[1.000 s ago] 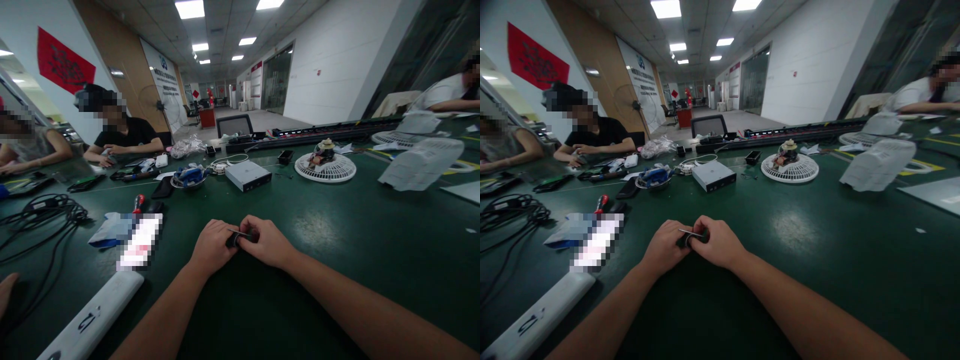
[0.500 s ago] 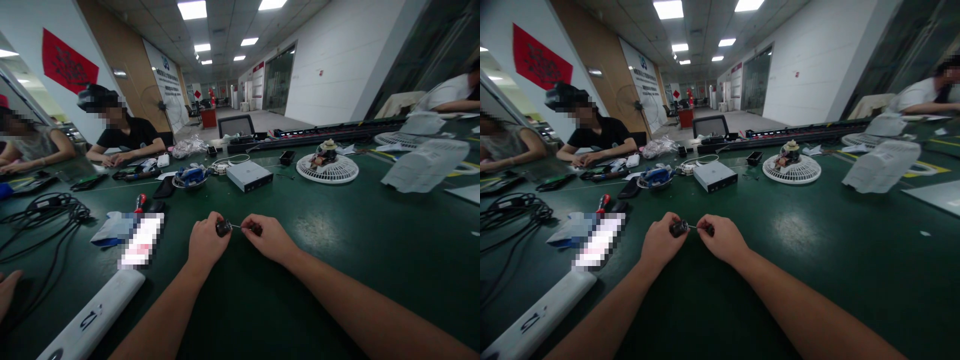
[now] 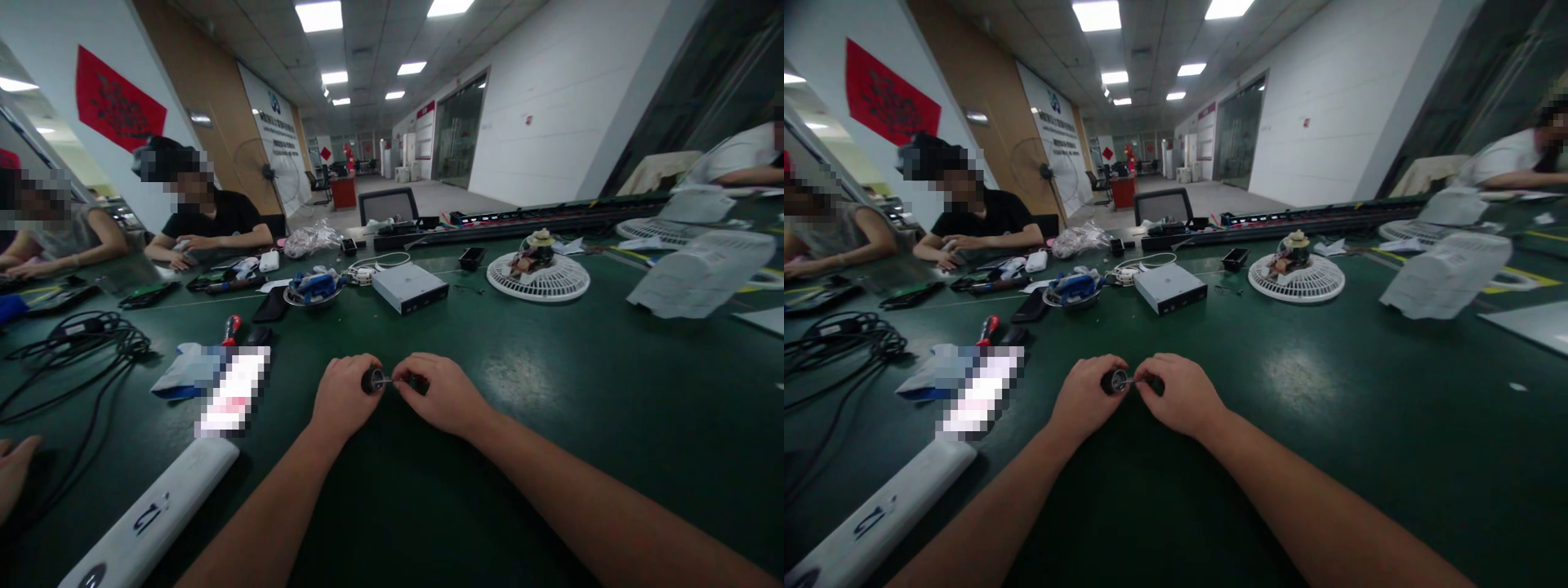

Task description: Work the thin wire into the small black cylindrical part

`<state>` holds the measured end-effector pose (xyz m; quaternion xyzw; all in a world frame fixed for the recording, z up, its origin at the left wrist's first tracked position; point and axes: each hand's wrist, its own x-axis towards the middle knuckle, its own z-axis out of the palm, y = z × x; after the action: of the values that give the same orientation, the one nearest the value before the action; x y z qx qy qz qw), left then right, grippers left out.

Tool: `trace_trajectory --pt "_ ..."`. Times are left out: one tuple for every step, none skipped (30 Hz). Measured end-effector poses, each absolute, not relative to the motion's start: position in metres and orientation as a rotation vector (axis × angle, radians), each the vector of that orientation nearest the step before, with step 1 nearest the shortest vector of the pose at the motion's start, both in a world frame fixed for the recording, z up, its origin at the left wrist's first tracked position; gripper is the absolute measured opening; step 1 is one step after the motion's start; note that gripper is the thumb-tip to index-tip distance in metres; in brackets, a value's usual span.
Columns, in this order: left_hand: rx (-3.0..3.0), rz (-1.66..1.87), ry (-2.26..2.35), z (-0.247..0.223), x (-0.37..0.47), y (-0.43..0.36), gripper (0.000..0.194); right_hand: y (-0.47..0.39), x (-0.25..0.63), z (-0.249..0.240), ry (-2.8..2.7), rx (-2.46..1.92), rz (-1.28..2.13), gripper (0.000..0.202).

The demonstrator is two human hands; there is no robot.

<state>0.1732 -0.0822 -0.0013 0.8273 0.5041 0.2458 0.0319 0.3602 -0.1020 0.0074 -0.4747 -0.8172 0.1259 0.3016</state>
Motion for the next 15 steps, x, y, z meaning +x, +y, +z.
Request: trace_trajectory --pt "2.566 0.740 1.519 -0.0007 0.1734 -0.0827 0.009 -0.1024 0.3592 0.0073 -2.164 -1.262 0.309 0.010" --pt "2.575 0.727 1.507 -0.0001 0.1737 -0.0832 0.007 -0.1024 0.3585 0.0071 -2.157 -1.283 0.269 0.010" --pt "2.575 0.719 1.516 0.0005 0.1740 -0.0837 0.007 -0.1020 0.3584 0.0071 -2.154 -1.316 0.224 0.011" --pt "2.568 0.715 1.542 0.0011 0.1742 -0.0842 0.009 -0.1014 0.3588 0.0073 -2.155 -1.354 0.180 0.011" --pt "2.558 0.713 1.572 0.0015 0.1744 -0.0846 0.011 -0.1008 0.3596 0.0078 -2.164 -1.390 0.145 0.011" --pt "2.547 0.709 1.597 0.0018 0.1745 -0.0849 0.013 -0.1004 0.3607 0.0086 -2.184 -1.414 0.120 0.011" --pt "2.542 0.701 1.613 0.0020 0.1745 -0.0852 0.015 -0.1003 0.3619 0.0098 -2.211 -1.421 0.104 0.010" --pt "2.542 0.689 1.620 0.0022 0.1744 -0.0853 0.017 -0.1006 0.3629 0.0111 -2.245 -1.410 0.096 0.010" --pt "2.545 0.675 1.620 0.0024 0.1743 -0.0854 0.018 -0.1014 0.3635 0.0126 -2.284 -1.379 0.096 0.010" --pt "2.549 0.662 1.622 0.0027 0.1740 -0.0855 0.019 -0.1025 0.3635 0.0138 -2.319 -1.338 0.104 0.010" --pt "2.551 0.656 1.622 0.0030 0.1736 -0.0855 0.019 -0.1039 0.3628 0.0148 -2.350 -1.294 0.116 0.010" --pt "2.553 0.656 1.620 0.0033 0.1732 -0.0854 0.019 -0.1053 0.3617 0.0153 -2.370 -1.257 0.130 0.011" --pt "2.554 0.658 1.617 0.0037 0.1728 -0.0853 0.019 -0.1066 0.3601 0.0152 -2.378 -1.233 0.145 0.012" --pt "2.553 0.660 1.614 0.0040 0.1724 -0.0852 0.018 -0.1076 0.3583 0.0147 -2.372 -1.228 0.159 0.013" --pt "2.551 0.661 1.614 0.0043 0.1722 -0.0851 0.018 -0.1081 0.3567 0.0137 -2.353 -1.247 0.166 0.014"
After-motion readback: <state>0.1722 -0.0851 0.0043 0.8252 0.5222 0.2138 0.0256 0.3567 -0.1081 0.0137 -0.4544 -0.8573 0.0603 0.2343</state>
